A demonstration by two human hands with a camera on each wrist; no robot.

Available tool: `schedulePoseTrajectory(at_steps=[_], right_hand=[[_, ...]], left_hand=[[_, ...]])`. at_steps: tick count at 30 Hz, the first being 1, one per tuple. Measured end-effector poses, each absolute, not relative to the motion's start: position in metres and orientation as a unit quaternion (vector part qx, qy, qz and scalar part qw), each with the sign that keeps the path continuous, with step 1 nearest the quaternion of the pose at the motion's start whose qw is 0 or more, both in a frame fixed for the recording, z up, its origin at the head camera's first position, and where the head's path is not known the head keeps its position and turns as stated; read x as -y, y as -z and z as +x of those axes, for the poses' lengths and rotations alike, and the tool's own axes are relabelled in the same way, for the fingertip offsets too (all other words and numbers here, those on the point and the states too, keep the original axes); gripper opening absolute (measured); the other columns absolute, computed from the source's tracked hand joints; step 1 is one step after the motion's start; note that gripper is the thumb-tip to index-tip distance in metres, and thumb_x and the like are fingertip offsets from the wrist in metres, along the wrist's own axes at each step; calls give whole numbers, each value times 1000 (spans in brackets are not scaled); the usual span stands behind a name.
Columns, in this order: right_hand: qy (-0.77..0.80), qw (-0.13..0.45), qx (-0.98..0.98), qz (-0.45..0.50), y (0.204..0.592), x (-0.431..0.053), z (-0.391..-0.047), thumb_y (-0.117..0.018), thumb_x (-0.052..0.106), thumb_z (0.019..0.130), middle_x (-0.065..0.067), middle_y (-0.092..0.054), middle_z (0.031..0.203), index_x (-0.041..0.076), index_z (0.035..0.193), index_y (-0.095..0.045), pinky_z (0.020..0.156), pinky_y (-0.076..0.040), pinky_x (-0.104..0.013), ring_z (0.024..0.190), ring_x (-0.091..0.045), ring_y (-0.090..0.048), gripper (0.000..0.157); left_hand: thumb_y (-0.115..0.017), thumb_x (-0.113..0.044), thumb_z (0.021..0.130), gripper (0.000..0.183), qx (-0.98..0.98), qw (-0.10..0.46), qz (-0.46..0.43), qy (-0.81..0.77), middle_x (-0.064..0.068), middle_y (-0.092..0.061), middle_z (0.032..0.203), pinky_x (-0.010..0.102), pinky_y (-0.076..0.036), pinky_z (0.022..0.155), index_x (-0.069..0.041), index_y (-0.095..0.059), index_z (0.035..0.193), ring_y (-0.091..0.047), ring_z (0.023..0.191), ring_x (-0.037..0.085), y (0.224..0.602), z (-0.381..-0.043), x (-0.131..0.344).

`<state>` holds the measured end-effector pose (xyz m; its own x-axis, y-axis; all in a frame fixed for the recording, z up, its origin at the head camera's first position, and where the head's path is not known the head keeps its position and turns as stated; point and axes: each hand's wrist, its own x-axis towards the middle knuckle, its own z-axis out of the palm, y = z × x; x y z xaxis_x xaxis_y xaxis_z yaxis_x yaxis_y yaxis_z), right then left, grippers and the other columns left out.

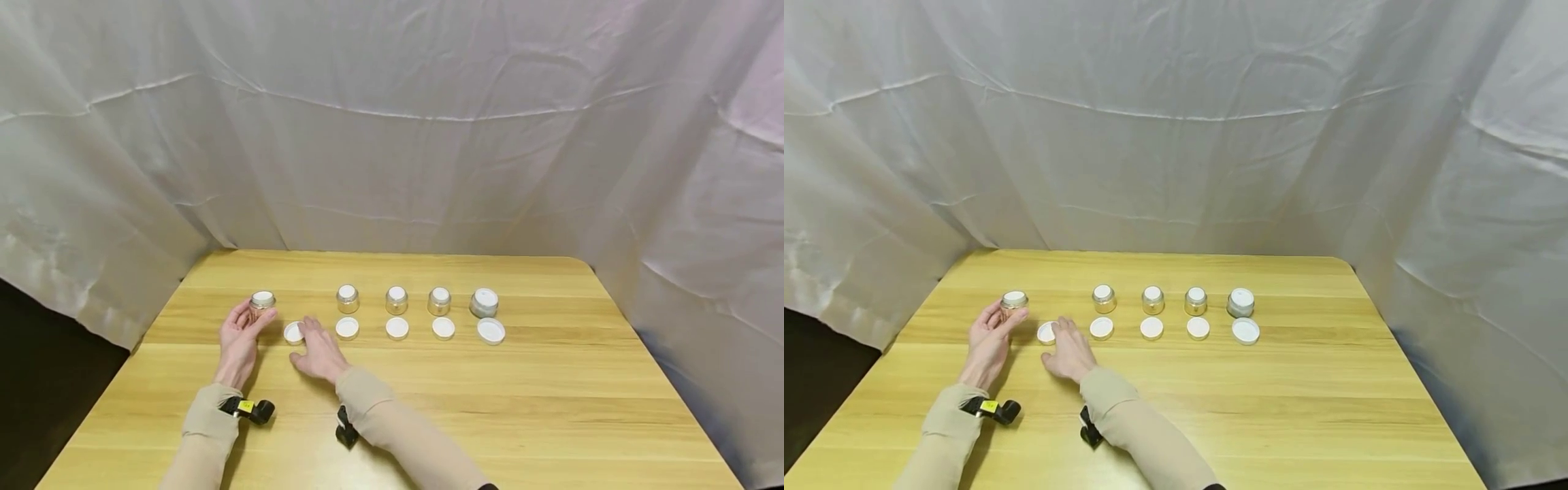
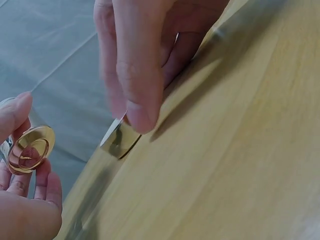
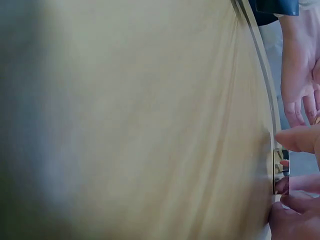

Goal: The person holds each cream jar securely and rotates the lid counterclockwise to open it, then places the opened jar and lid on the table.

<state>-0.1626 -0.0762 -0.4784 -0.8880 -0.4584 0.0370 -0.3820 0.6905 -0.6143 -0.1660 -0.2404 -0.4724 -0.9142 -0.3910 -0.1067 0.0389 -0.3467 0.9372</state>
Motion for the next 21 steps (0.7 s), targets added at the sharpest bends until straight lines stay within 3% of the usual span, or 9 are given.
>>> schedulePoseTrajectory(at_steps=[9, 17, 21], right_hand=[[357, 72, -899, -244, 476, 67, -157, -68, 17, 90, -17, -34, 163, 7, 148, -48, 126, -32, -42, 151, -32, -35, 62], [356, 104, -894, -250, 473, 61, -150, -69, 18, 89, -13, -22, 168, 7, 154, -38, 126, -31, -44, 152, -32, -31, 72], [353, 116, -890, -265, 470, 53, -146, -67, 21, 91, -13, -18, 169, 4, 156, -31, 127, -28, -42, 153, -31, -29, 76]], left_hand=[[-72, 6, 87, 47, 549, 124, 161, 810, -17, -67, 104, 8, -52, 93, -20, -51, 120, -61, 104, 1, 471, -166, 239], [-73, -1, 89, 75, 622, 88, 156, 762, -21, -60, 108, 5, -49, 93, -7, -34, 153, -56, 106, -3, 470, -168, 237], [-72, -4, 91, 76, 652, 61, 146, 741, -17, -56, 115, 6, -46, 97, -6, -32, 156, -53, 110, -2, 468, -172, 236]])
